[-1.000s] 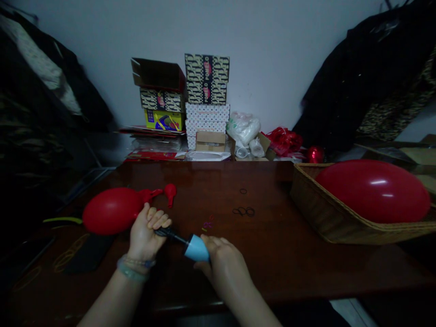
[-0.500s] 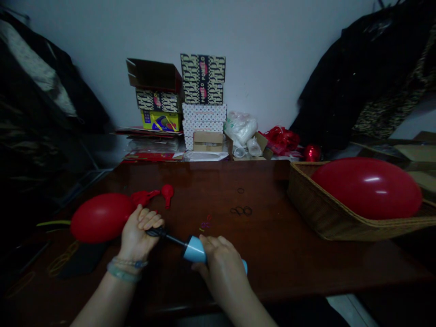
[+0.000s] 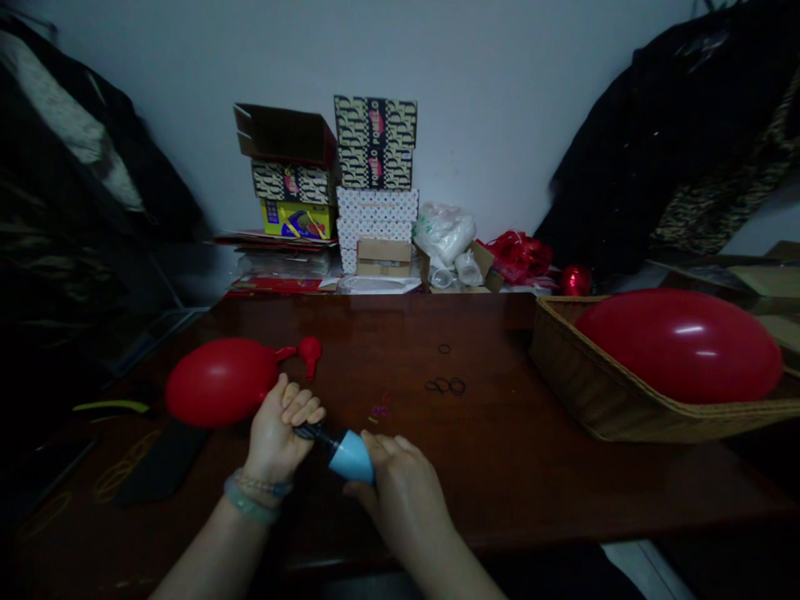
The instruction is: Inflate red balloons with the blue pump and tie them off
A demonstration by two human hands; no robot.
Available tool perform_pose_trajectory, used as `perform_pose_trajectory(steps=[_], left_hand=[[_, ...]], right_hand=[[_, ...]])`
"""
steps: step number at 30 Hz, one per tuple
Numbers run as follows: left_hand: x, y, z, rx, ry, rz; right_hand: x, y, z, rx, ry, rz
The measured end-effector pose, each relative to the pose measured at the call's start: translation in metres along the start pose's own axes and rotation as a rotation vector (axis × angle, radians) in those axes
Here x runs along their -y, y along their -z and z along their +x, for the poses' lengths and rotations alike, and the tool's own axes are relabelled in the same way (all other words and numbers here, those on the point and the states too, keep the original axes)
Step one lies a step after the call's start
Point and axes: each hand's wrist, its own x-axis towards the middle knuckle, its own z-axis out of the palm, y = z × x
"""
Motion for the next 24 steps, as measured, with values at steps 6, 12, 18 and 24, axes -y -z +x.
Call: perform_pose_trajectory(steps=[6,12,18,24], left_hand=[[-0.029,0.006,0.007,0.031,-0.048,-0.02],[-0.047,0.01,0.012,0.015,-0.084,-0.035],[-0.037,0.01,0.011,0.029,-0.061,-0.061],[-0.007,-0.001,0.002,0.038,0.024,-0.067]], right_hand=[[-0.006,0.01,0.001,0.037,0.025,0.001],[-0.012,0.023,0.0,0.071,0.026,-0.021],[-0.008,0.02,-0.003,0.027,-0.011,-0.105],[-0.002,0.005,-0.005,-0.031,-0.002,-0.098]])
